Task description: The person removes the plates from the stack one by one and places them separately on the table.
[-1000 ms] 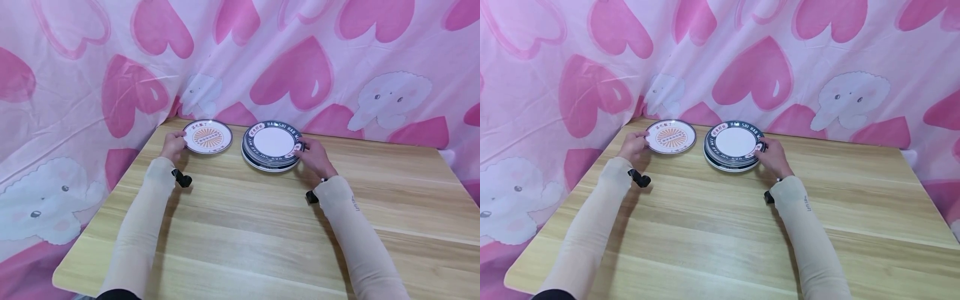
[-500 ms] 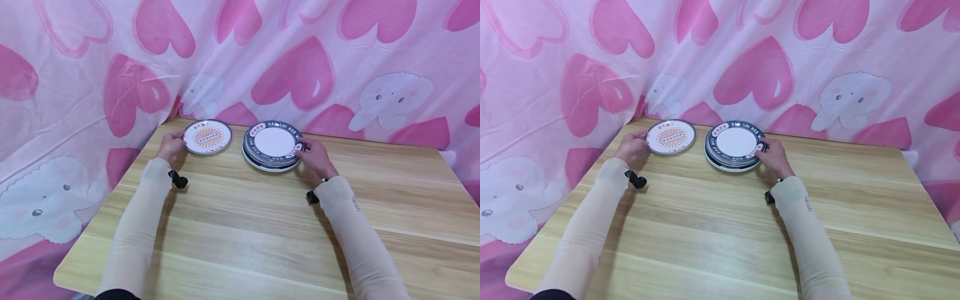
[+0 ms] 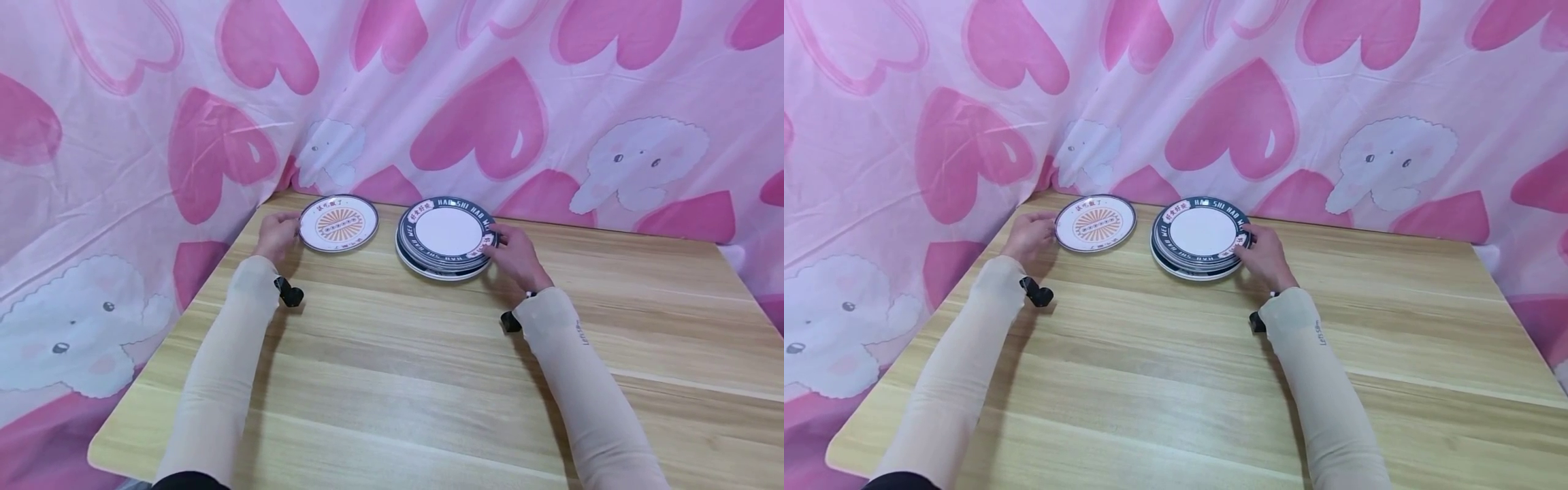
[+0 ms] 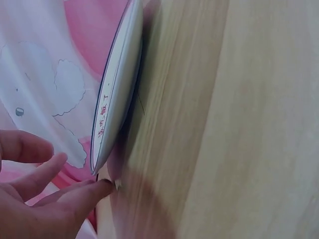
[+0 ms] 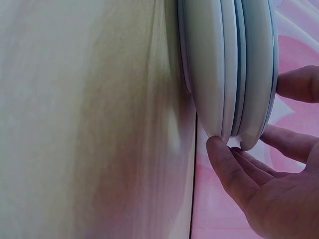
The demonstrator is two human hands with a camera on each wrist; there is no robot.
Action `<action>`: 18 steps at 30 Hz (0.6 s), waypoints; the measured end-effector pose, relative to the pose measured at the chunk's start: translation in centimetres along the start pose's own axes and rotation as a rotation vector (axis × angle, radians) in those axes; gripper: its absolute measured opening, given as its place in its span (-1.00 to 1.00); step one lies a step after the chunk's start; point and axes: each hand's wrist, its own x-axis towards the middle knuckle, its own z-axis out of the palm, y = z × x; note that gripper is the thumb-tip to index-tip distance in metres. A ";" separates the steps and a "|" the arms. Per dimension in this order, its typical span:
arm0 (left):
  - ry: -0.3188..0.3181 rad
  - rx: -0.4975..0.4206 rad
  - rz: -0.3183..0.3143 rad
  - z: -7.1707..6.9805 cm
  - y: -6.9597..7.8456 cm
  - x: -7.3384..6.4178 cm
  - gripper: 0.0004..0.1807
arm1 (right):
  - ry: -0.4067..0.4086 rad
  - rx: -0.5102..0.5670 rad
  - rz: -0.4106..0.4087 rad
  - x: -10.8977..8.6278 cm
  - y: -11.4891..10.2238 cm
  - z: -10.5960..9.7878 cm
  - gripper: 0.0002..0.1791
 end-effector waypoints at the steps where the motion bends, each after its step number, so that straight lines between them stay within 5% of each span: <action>1: 0.016 0.021 0.007 0.1 0.1 -0.1 -0.53 | 0.002 0.002 -0.006 0.0 0.1 0.0 -0.35; 9: 0.095 0.107 0.076 0.3 1.0 -1.0 -0.57 | 0.017 0.019 -0.072 -0.2 0.4 0.0 -0.31; 14: 0.164 0.085 0.233 1.3 1.3 -1.2 -0.63 | 0.022 0.025 -0.055 -0.3 0.3 0.0 -0.27; 18: 0.103 0.019 0.325 2.7 1.8 -1.6 -0.61 | 0.035 0.038 -0.051 -0.2 0.2 0.1 -0.28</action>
